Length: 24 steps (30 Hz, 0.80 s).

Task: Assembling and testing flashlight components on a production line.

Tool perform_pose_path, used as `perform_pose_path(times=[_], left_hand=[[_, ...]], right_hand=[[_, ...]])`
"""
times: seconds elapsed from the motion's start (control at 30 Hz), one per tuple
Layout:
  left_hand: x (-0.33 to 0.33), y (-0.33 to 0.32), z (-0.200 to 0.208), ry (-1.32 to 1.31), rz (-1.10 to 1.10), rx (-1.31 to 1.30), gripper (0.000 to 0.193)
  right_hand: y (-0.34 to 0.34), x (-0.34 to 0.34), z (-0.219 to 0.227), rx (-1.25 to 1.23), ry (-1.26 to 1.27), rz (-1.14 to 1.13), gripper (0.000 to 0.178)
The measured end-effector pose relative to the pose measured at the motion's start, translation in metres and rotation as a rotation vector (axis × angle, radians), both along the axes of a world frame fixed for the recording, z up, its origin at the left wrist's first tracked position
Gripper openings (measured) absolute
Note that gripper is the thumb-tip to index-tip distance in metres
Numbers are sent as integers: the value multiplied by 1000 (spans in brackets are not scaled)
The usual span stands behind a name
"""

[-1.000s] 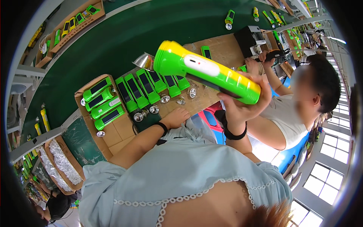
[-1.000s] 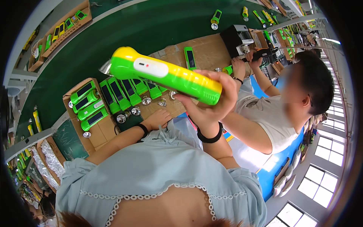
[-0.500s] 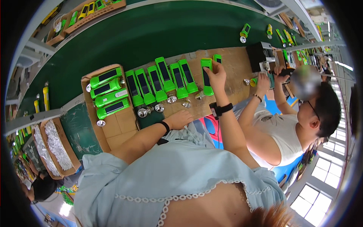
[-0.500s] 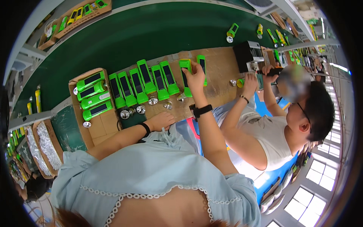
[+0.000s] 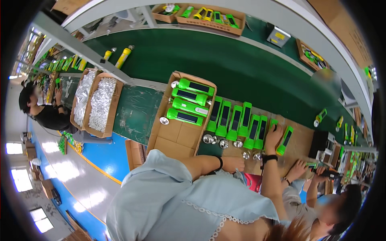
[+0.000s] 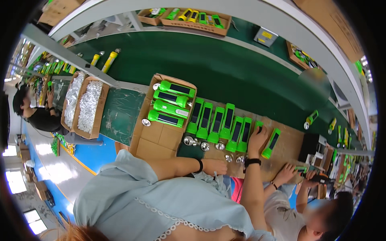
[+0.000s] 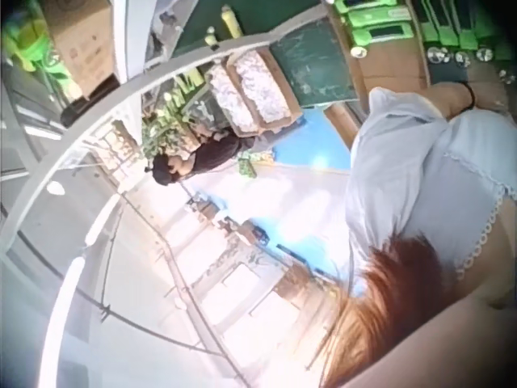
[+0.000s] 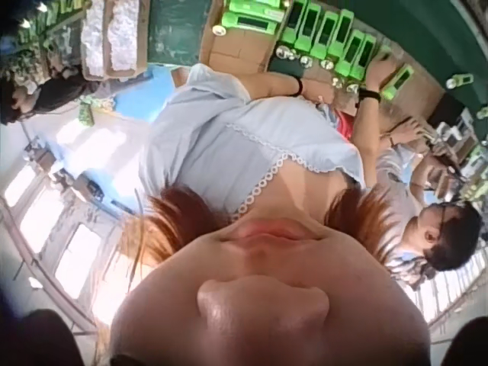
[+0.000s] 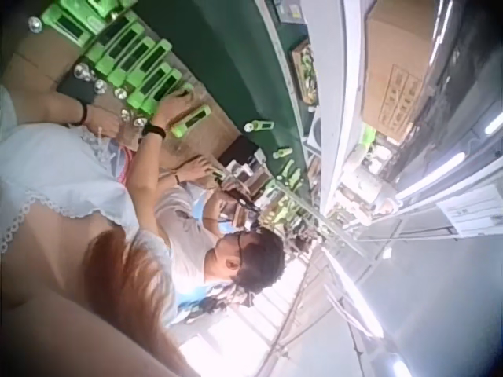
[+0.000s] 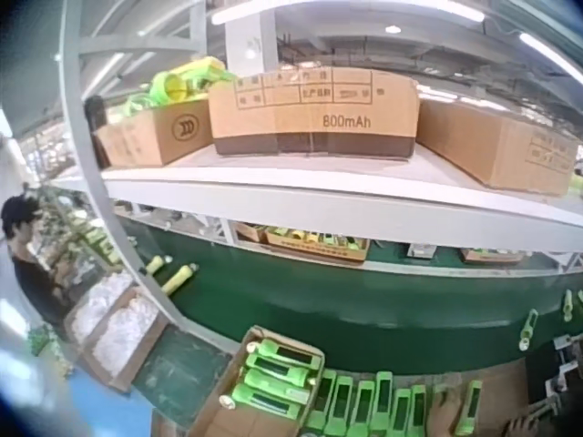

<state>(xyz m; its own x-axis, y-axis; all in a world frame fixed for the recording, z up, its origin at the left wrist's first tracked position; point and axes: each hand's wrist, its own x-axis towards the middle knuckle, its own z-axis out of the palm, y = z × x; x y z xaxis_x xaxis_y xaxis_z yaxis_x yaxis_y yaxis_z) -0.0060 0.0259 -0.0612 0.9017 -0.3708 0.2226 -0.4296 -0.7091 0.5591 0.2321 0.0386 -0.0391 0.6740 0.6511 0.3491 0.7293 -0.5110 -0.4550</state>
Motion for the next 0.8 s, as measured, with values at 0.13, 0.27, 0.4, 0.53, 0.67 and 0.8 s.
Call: perform_pose_path(times=[0.13,0.27,0.4,0.53,0.67,0.8], left_hand=[[-7,-5,-22,-126,108,-11,22],[-8,-4,-7,6,144,-278,25],[-10,0,5,271,127,-416,30],[-4,7,29,378,98,-264,33],[-5,-4,-7,250,172,-321,37],[-1,-7,-18,251,111,-231,41]], right_hand=[[41,-91,32,-28,54,451,39],[39,-136,31,-252,-88,599,53],[22,-140,19,-311,-53,635,62],[12,-142,30,-283,49,671,65],[11,-145,40,-231,77,730,72],[0,-141,43,-249,168,758,84]])
